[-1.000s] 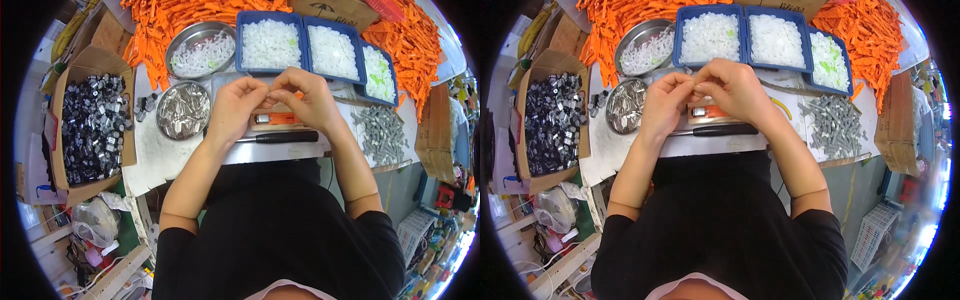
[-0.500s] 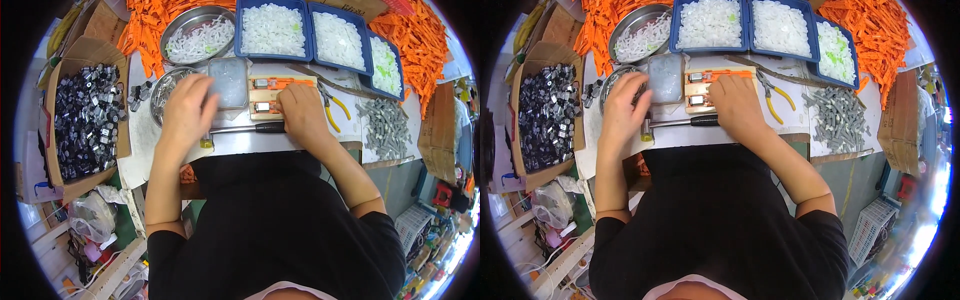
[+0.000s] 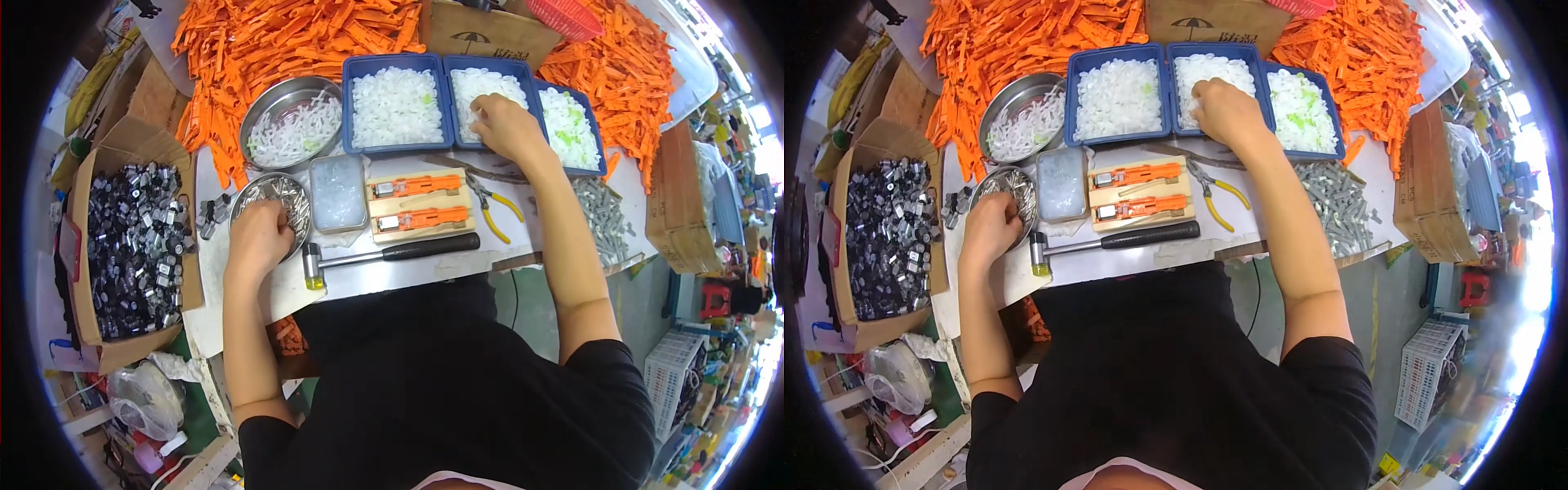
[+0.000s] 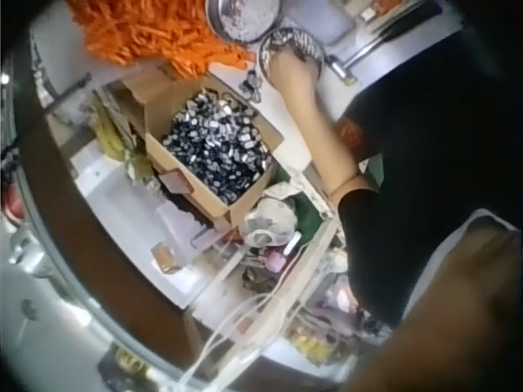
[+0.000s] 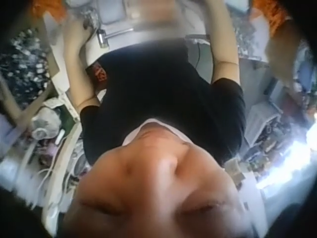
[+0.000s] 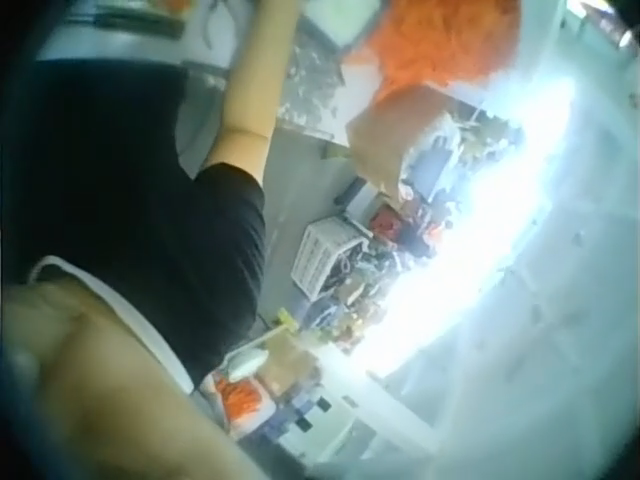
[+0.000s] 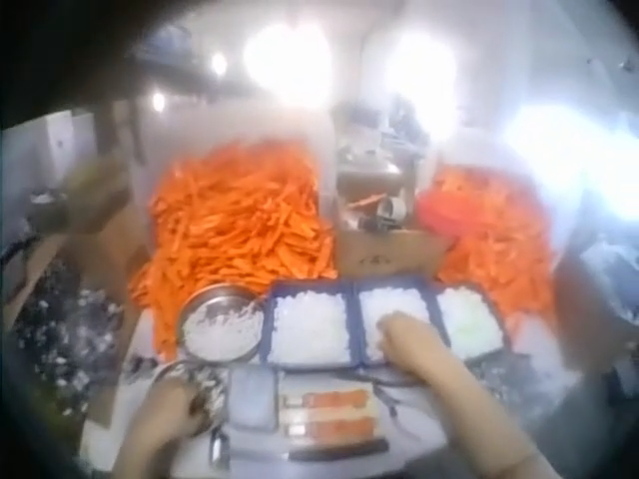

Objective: The person assembles small plastic and metal components by hand, using a soft-faced hammer and pliers to join white plastic pieces, orange plastic casings, metal pins, and silver blocks into plastic assemblies at a workbench.

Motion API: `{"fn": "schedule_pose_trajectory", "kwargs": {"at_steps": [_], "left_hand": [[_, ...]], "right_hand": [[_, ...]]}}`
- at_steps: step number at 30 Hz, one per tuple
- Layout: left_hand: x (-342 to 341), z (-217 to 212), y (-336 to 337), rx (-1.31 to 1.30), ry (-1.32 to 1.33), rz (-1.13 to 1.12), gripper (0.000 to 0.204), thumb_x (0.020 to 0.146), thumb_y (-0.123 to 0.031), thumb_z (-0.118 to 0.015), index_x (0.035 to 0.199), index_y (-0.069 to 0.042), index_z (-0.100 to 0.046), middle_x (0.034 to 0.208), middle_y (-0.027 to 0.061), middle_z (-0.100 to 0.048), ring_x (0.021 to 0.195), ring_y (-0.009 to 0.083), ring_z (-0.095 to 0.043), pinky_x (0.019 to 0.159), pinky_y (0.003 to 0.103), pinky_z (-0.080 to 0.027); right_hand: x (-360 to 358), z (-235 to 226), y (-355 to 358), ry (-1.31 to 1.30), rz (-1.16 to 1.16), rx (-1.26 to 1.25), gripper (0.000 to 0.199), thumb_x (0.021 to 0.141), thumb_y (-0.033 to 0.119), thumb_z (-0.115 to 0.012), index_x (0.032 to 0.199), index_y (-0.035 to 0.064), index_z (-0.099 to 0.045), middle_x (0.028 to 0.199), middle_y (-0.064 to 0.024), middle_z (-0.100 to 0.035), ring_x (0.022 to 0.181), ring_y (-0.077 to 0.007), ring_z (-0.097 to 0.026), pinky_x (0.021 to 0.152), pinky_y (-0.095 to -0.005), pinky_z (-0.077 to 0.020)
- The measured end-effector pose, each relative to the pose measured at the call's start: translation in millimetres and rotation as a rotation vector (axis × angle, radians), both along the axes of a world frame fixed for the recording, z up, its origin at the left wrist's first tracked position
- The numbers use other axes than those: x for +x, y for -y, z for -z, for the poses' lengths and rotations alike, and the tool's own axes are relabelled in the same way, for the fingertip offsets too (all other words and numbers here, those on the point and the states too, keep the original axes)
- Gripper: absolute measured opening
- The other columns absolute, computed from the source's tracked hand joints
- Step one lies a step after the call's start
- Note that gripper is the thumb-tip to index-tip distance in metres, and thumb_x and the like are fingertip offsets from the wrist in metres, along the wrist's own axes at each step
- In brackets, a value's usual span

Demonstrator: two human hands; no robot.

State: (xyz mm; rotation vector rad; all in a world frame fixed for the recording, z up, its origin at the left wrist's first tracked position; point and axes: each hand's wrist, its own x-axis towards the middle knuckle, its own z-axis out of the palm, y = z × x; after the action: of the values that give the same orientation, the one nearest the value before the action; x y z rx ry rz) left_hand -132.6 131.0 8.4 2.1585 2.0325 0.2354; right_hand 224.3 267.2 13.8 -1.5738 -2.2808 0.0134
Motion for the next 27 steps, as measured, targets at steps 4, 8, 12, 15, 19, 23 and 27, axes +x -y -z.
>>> {"fn": "schedule_pose_trajectory", "kwargs": {"at_steps": [4, 8, 12, 15, 19, 23, 27], "left_hand": [[-18, 12, 5, 0.036, 0.308, -0.012, 0.005, 0.072, 0.000, -0.063, 0.075, 0.003, -0.062, 0.071, 0.0142, -0.058, 0.064, 0.0261, -0.059, 0.060, 0.034, -0.046], [-30, 23, 11, 0.139, 0.463, -0.047, 0.005, 0.075, 0.002, -0.064, 0.080, 0.004, -0.065, 0.069, 0.0114, -0.057, 0.061, 0.0211, -0.057, 0.058, 0.029, -0.045], [-29, 24, 5, 0.328, 0.406, -0.089, 0.005, 0.078, 0.002, -0.065, 0.083, 0.003, -0.067, 0.076, 0.0113, -0.061, 0.066, 0.0230, -0.059, 0.062, 0.030, -0.046], [-27, 27, 4, 0.476, 0.220, -0.031, 0.007, 0.080, 0.002, -0.064, 0.086, 0.004, -0.066, 0.079, 0.0121, -0.062, 0.070, 0.0251, -0.060, 0.065, 0.031, -0.046], [-8, 23, 6, 0.536, 0.287, -0.032, 0.008, 0.081, 0.001, -0.061, 0.089, 0.002, -0.063, 0.080, 0.0154, -0.062, 0.072, 0.0320, -0.061, 0.069, 0.037, -0.048], [60, 22, 12, 0.361, 0.965, 0.131, 0.006, 0.089, -0.004, -0.055, 0.093, -0.001, -0.058, 0.085, 0.0118, -0.062, 0.072, 0.0203, -0.060, 0.067, 0.029, -0.048], [91, 19, 8, 0.378, 1.069, 0.257, 0.002, 0.091, -0.001, -0.051, 0.091, -0.001, -0.052, 0.090, 0.0119, -0.057, 0.073, 0.0230, -0.056, 0.066, 0.029, -0.046]], "right_hand": [[-1, 2, -7, 0.046, 0.050, -0.173, 0.019, 0.079, 0.018, -0.066, 0.093, 0.0053, -0.067, 0.085, -0.0159, -0.066, 0.086, -0.0337, -0.063, 0.074, -0.0420, -0.0502], [4, 14, -8, 0.040, 0.010, -0.078, 0.013, 0.079, 0.016, -0.066, 0.086, 0.0059, -0.071, 0.085, -0.0167, -0.066, 0.081, -0.0350, -0.063, 0.072, -0.0422, -0.0497], [0, 3, -2, 0.009, -0.110, 0.143, 0.017, 0.080, 0.013, -0.067, 0.095, 0.0057, -0.068, 0.082, -0.0173, -0.066, 0.075, -0.0333, -0.064, 0.068, -0.0376, -0.0507], [-19, -3, 29, -0.394, -0.076, -0.140, 0.014, 0.085, 0.005, -0.063, 0.099, 0.0024, -0.059, 0.076, -0.0124, -0.065, 0.062, -0.0149, -0.062, 0.058, -0.0269, -0.0490], [-55, 4, 69, -0.716, -0.130, -0.591, 0.013, 0.087, 0.001, -0.060, 0.100, 0.0008, -0.056, 0.083, -0.0075, -0.067, 0.068, -0.0089, -0.062, 0.061, -0.0234, -0.0501], [-88, 11, 100, -1.083, -0.276, -0.903, 0.016, 0.089, 0.000, -0.059, 0.103, -0.0014, -0.052, 0.086, -0.0069, -0.067, 0.071, -0.0093, -0.063, 0.064, -0.0224, -0.0518], [-100, 1, 114, -1.135, -0.291, -0.949, 0.014, 0.089, -0.001, -0.059, 0.101, -0.0026, -0.052, 0.086, -0.0084, -0.067, 0.073, -0.0095, -0.064, 0.067, -0.0225, -0.0533]]}}
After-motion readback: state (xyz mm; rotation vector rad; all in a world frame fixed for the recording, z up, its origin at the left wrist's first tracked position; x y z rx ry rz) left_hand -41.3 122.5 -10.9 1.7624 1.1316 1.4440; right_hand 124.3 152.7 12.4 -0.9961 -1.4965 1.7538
